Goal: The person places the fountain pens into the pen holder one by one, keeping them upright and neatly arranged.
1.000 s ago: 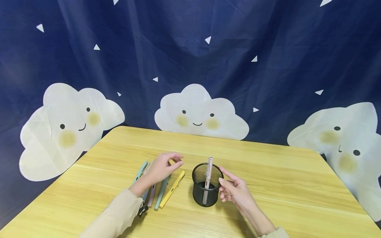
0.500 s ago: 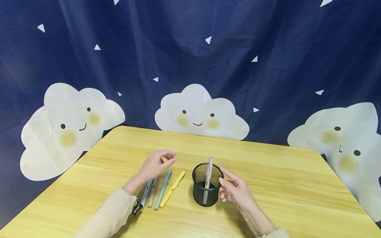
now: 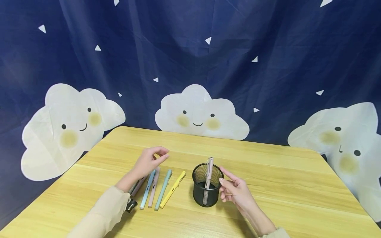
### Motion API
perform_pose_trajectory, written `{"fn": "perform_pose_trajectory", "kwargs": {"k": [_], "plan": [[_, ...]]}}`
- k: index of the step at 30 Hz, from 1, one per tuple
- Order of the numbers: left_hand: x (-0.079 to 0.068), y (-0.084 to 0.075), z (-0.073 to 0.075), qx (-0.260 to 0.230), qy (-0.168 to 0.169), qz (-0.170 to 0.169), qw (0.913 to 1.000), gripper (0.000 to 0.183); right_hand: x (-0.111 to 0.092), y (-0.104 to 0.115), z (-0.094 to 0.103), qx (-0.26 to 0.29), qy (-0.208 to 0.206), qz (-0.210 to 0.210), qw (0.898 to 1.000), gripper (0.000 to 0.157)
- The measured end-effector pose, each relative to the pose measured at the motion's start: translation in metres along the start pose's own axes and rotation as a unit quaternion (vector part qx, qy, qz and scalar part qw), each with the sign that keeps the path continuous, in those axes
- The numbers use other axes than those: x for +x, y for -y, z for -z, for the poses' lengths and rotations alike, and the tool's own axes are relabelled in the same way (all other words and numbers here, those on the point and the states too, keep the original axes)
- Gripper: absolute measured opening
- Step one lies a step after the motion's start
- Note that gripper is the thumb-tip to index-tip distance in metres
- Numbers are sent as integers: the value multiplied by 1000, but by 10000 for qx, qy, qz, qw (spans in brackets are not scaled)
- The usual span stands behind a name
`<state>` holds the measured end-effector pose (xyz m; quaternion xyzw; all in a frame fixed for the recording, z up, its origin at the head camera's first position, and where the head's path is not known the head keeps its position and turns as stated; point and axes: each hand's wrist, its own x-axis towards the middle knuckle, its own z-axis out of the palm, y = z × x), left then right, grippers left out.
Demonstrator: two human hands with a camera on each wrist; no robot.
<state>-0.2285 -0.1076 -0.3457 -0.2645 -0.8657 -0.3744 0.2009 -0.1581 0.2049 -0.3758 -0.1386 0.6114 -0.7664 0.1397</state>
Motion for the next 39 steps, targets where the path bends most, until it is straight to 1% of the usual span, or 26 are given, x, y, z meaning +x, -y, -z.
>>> {"fn": "perform_pose_trajectory", "kwargs": {"k": [5,8,13,17,24,29,35,39], "plan": [[-1,6,7,-120,-22,140,9998,11,0,-1,0,-60,-24,-58,10000,38],[-1,10,11,-134,-37,163,9998,12,0,-1,0,-87,-57,-68,9999,44],[-1,15,17,21,-34,216,9998,12,-1,-2,1,-111,-93,-85,9999,52],[0,18,24,135,-7,283,9995,13,-1,-3,1,-86,-85,-73,9999,50],[1,23,34,204,84,523,9984,13,-1,-3,1,-85,-75,-39,9999,47],[0,30,38,272,161,526,9981,13,-1,-3,1,-61,-27,-21,10000,44],[-1,35,41,454,178,483,9976,12,0,-2,1,-28,23,13,10000,38],[-1,39,41,617,261,496,9965,11,0,-2,1,-39,-10,6,10000,39]]}}
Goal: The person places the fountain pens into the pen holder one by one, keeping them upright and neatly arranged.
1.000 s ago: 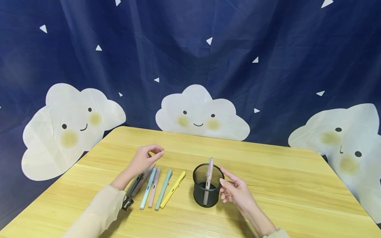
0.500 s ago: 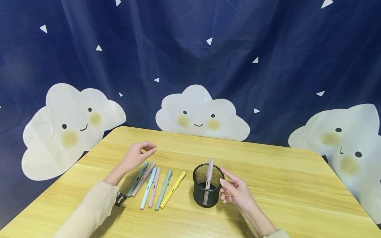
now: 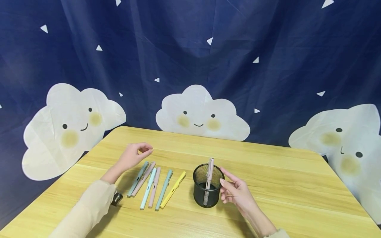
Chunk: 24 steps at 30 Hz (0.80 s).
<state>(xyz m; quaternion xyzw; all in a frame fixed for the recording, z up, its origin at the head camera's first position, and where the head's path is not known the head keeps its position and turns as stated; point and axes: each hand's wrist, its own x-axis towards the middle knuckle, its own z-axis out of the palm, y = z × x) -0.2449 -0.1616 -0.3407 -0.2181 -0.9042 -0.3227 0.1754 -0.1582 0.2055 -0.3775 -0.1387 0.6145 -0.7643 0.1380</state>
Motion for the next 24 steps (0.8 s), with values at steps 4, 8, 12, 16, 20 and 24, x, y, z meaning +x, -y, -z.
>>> {"fn": "perform_pose_trajectory", "kwargs": {"k": [4,8,12,16,20,24], "plan": [[0,5,-1,123,97,26,9999,10,0,1,0,-1,-3,10,10000,37],[-1,11,-1,207,253,81,9994,10,0,1,0,-1,-3,-3,10000,36],[-2,16,0,292,516,201,9980,14,0,0,0,-24,4,-24,10000,42],[-3,20,2,340,854,238,9955,17,-1,-1,0,-41,18,-16,10000,45],[-3,24,4,383,1108,296,9927,18,0,0,-1,-45,-6,-47,10000,38],[-4,28,4,522,1270,393,9898,22,0,1,-1,-4,7,-48,10000,36]]}}
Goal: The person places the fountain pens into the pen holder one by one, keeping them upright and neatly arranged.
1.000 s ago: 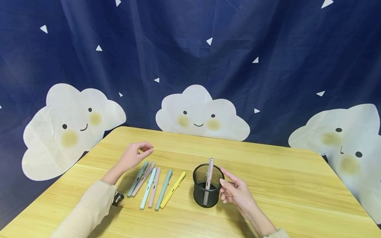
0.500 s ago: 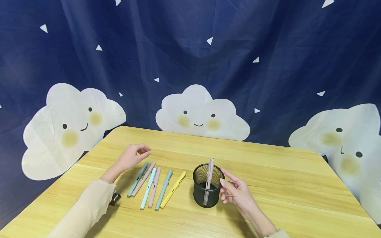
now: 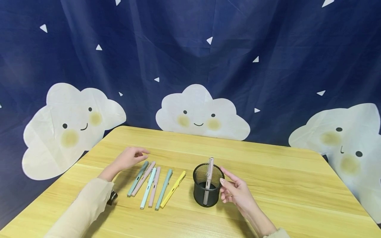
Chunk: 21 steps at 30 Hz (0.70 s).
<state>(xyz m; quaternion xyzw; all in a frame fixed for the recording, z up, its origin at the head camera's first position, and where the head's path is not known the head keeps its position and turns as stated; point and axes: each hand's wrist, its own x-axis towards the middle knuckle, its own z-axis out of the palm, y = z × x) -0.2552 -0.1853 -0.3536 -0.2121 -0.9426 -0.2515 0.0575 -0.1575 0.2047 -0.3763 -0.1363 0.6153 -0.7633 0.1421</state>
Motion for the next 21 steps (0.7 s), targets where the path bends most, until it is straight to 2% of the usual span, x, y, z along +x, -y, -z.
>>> {"fn": "perform_pose_trajectory", "kwargs": {"k": [8,13,17,21], "plan": [[-3,9,-1,55,311,66,9995,32,0,0,0,31,-18,-26,10000,37],[-5,15,-4,-369,645,206,9970,40,0,-2,1,-20,-89,-117,9999,36],[-7,20,-5,-991,1076,577,9876,49,0,-3,1,-7,-33,-88,10000,38],[-10,23,-6,-1342,1375,946,9768,58,0,-2,1,-3,-35,-90,10000,38]]}}
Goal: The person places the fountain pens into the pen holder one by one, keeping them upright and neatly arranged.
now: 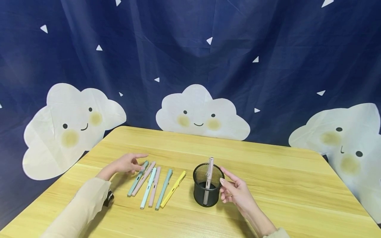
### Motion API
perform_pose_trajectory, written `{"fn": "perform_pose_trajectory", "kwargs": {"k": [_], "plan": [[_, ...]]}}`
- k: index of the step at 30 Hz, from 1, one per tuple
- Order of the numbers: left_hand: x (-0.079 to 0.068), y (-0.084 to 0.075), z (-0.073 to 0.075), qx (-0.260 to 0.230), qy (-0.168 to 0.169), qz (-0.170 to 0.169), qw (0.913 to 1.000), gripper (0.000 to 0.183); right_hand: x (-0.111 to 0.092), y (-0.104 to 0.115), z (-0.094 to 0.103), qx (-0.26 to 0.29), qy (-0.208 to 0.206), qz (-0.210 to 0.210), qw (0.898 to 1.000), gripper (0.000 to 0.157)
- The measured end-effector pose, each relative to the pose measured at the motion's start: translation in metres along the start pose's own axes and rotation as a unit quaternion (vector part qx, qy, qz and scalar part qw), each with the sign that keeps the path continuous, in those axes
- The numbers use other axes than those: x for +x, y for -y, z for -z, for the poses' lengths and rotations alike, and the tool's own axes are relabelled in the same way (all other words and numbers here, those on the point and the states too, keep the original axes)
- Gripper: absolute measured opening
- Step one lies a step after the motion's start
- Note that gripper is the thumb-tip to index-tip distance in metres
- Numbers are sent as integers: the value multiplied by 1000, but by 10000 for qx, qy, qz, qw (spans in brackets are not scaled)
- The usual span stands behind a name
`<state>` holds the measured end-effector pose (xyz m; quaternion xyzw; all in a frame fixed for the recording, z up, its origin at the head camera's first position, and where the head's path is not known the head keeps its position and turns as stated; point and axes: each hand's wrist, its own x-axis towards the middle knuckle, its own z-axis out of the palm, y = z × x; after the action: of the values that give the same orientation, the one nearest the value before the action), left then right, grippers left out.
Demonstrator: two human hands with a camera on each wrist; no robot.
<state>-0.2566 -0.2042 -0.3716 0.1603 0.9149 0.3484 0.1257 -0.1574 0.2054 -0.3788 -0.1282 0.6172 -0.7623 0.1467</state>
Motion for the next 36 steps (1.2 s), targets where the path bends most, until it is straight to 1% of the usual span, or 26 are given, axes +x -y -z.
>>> {"fn": "perform_pose_trajectory", "kwargs": {"k": [3,10,12,16,20,24,27,31,36], "plan": [[-1,2,0,-174,155,238,9994,63,0,1,-1,-4,-14,19,10000,36],[-2,3,0,-663,494,614,9947,69,0,3,-2,38,45,107,9999,37],[-2,3,0,-660,548,681,9940,71,0,3,-2,40,29,92,9999,37],[-2,4,-1,-436,646,694,9945,74,0,2,-1,10,-18,35,10000,36],[-2,3,-3,-422,755,869,9925,76,0,1,0,-8,7,18,10000,36],[-1,3,-4,-357,771,1007,9913,76,0,0,0,6,40,18,10000,36],[0,2,-5,-294,755,997,9917,76,-1,0,0,7,24,14,10000,37],[0,3,-5,-373,756,979,9916,75,-1,0,0,-18,-20,5,10000,39],[0,4,-4,-501,820,942,9909,75,0,0,0,-36,8,-15,10000,37]]}}
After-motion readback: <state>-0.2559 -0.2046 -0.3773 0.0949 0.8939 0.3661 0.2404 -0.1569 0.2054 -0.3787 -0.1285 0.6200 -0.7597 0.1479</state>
